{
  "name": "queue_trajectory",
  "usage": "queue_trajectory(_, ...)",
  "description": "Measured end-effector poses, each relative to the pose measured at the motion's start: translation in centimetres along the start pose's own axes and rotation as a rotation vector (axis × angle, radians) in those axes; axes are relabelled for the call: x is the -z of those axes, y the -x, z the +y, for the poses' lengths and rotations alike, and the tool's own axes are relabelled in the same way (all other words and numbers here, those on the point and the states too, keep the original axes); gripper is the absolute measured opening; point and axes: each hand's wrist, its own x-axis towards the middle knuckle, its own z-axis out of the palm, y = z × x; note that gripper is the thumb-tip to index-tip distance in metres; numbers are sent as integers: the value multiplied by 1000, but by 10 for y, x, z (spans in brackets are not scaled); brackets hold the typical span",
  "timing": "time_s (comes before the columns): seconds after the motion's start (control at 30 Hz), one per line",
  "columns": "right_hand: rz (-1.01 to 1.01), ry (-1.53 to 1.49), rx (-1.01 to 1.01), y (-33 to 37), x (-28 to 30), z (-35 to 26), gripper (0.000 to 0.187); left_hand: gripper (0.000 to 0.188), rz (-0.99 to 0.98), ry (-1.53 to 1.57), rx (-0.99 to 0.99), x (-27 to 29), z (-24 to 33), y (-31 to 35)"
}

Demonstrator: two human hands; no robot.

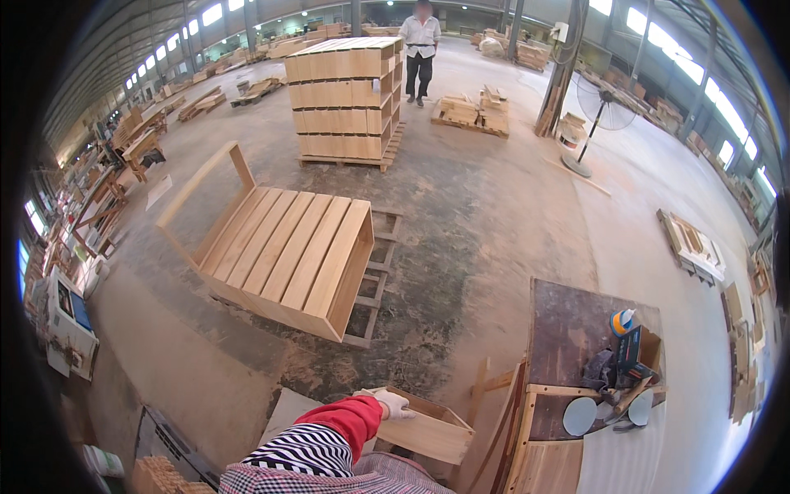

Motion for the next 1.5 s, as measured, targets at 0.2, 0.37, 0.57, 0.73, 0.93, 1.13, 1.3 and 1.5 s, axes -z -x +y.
queue_trajectory(0.2,-58,-2,-41,-4,-9,2,96,45,222,-147,-50,-4,3,-27)
queue_trajectory(0.37,-83,-4,21,-9,-1,6,97,57,408,-341,-16,-25,17,-36)
queue_trajectory(0.57,-93,-90,112,-18,8,16,98,60,441,-423,-93,-23,34,-27)
queue_trajectory(0.73,-72,-157,148,-21,9,20,96,48,176,-404,-156,-9,69,-15)
queue_trajectory(0.93,29,-215,201,-21,-4,29,95,40,45,-387,28,-10,117,-23)
queue_trajectory(1.13,36,-251,204,-24,-12,36,95,29,-99,-515,152,-35,118,-76)
queue_trajectory(1.3,57,-283,193,-24,-19,39,95,30,-219,-648,162,-42,123,-99)
queue_trajectory(1.5,74,-304,186,-24,-10,37,95,30,-211,-680,181,-53,115,-116)
